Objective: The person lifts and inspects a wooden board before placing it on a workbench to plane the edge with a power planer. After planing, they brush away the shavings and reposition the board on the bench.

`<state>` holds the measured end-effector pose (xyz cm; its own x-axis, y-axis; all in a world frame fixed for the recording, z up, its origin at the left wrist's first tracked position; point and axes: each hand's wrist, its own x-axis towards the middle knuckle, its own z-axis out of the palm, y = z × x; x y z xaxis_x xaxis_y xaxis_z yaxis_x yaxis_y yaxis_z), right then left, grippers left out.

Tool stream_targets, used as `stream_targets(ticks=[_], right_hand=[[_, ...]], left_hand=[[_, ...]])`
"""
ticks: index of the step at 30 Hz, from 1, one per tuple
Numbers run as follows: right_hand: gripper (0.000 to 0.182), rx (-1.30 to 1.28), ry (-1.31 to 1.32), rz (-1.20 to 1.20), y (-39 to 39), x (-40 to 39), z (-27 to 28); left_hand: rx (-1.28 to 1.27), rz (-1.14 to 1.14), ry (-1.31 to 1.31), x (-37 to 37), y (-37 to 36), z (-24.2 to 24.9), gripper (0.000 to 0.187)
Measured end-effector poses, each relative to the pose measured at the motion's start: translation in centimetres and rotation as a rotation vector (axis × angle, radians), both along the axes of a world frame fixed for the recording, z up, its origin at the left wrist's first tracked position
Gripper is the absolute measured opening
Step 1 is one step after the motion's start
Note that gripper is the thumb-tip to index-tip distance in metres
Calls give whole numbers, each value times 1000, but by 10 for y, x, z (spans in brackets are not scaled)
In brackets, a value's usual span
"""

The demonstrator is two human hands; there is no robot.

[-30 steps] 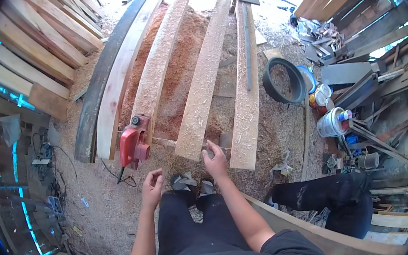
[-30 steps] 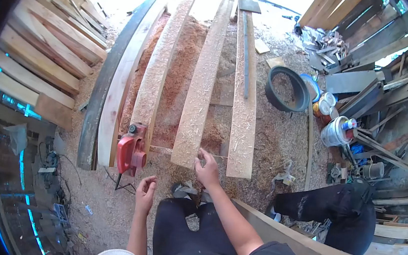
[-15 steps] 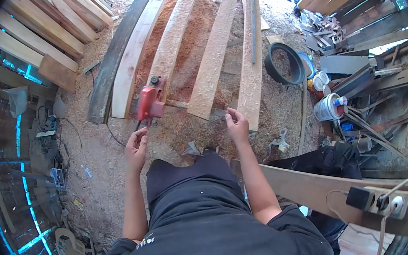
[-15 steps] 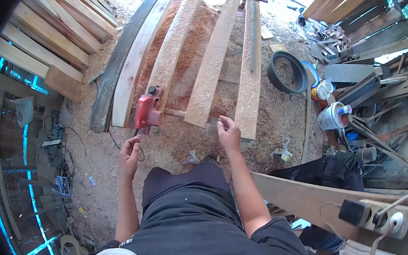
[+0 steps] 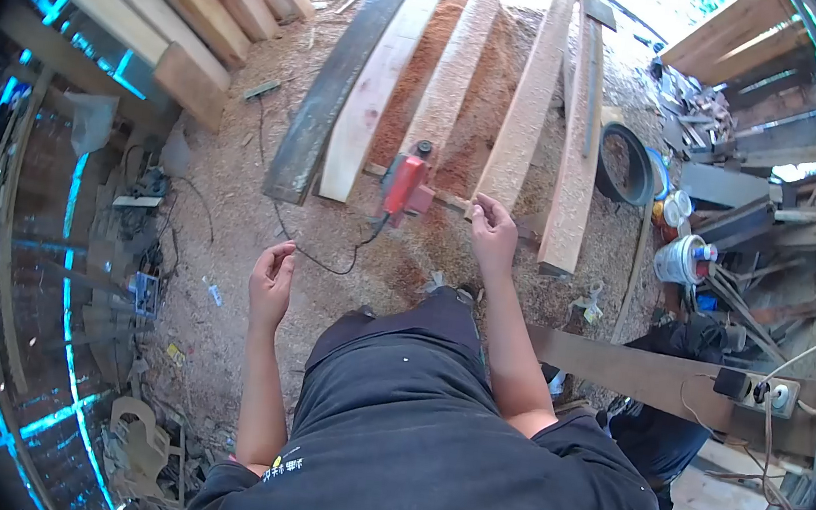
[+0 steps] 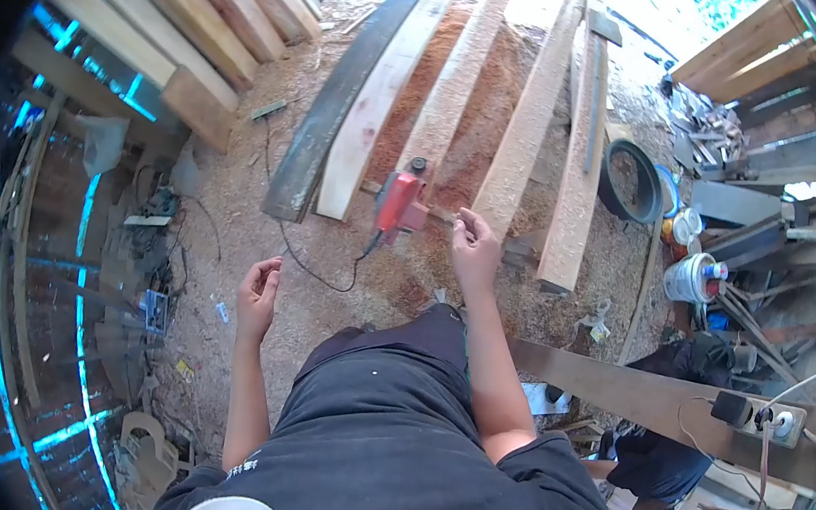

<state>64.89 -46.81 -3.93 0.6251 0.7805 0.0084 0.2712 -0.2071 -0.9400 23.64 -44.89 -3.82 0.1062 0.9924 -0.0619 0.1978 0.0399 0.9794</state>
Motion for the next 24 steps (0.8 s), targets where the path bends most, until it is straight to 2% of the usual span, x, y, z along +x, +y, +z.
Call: stream_targets(ticks=[5,8,9,11,19,24], right_hand=[[33,98,79,207,49,-91,40],[34,183,14,313,88,-113,14],[34,176,24,336,92,-120,22],[34,66,37,322,101,-133,53],[30,67,-72,261,147,-131,5],[32,64,-106,163,206,-184,-4]], left_hand=[[40,147,-17,-52,-9,40,25],[41,253,-20,-82,-20,55,25],[39,287,-23,-89,-23,57,24],[47,322,-21,-105,-26,57,24],[-9,341,-6,-143,22,53,22],[3,230,1,-182,101,48,21]])
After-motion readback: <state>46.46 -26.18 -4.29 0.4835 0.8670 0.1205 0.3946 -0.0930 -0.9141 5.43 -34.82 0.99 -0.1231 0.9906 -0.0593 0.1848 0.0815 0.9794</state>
